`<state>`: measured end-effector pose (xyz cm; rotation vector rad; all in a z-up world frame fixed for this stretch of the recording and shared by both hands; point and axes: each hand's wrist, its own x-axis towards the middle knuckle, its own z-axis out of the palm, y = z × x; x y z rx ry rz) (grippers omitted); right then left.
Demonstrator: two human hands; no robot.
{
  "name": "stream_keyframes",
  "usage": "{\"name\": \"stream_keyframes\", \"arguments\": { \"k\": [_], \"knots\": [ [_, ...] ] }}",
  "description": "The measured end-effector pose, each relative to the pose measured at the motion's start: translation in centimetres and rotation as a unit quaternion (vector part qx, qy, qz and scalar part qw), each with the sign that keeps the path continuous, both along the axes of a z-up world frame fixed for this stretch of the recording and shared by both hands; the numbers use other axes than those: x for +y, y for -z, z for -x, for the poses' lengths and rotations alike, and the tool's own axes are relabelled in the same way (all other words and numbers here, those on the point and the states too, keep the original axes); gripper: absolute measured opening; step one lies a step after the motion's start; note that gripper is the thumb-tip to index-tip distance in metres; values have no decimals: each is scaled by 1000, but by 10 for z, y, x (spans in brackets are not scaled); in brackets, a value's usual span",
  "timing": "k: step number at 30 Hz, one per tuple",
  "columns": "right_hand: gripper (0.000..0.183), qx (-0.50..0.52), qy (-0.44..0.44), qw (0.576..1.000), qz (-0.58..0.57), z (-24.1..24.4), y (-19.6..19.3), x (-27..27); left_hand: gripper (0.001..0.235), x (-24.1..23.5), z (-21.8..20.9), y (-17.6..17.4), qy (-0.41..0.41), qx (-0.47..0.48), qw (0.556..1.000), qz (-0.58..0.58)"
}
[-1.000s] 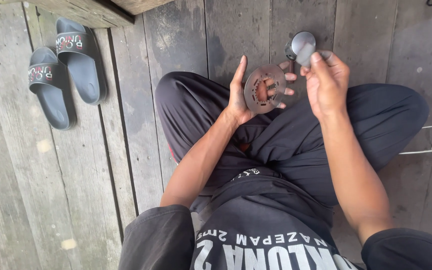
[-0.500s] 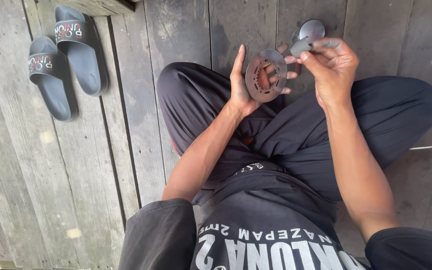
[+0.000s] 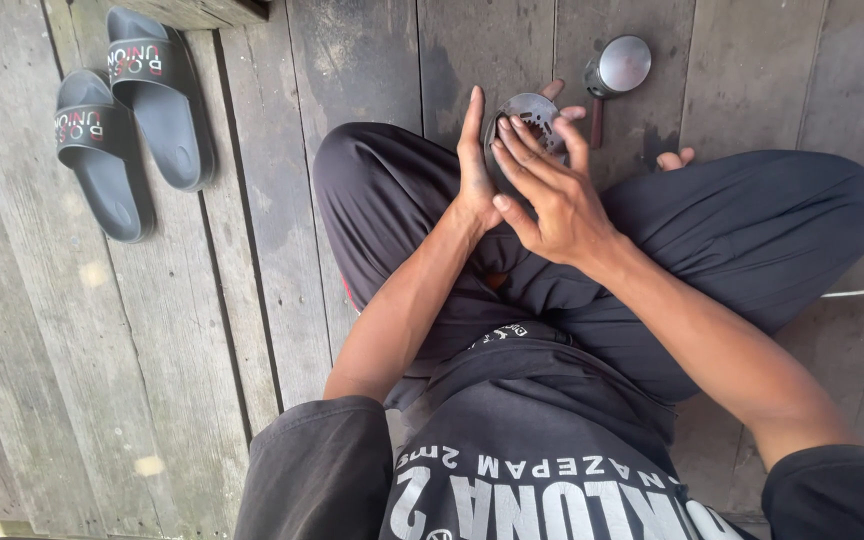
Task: The person sits on a wooden floor and cleans a circular metal part with holes using a small grey object. They rub the object against the surface of the part, flip it over to clean the other side, and repeat the process.
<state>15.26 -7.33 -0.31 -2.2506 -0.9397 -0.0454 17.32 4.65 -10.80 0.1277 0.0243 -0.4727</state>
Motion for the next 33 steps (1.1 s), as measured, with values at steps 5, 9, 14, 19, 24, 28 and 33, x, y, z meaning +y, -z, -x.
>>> {"name": "stream_keyframes", "arguments": {
  "k": [5,9,14,19,24,28,33],
  "knots": [
    [90,-1,44,999,25,0,21,-2,80,2,4,-19,-18,-13,999,-30],
    [102,12,0,998,56,7,17,-8,91,-2,2,-11,16,8,999,-29],
    [105,19,12,999,49,10,10,-5,86,5,1,-25,26,40,997,-61],
    [95,19,46,997,67,1,16,-9,86,3,-1,-29,52,54,997,-10],
    [106,5,-32,998,46,18,8,-8,93,4,3,-30,14,13,995,-103],
    [105,54,67,995,41,2,21,-11,82,2,-2,-23,35,8,998,-51],
    [103,-39,46,998,31,-3,38,-18,92,-5,3,-16,11,122,990,-66]
  ]
}}
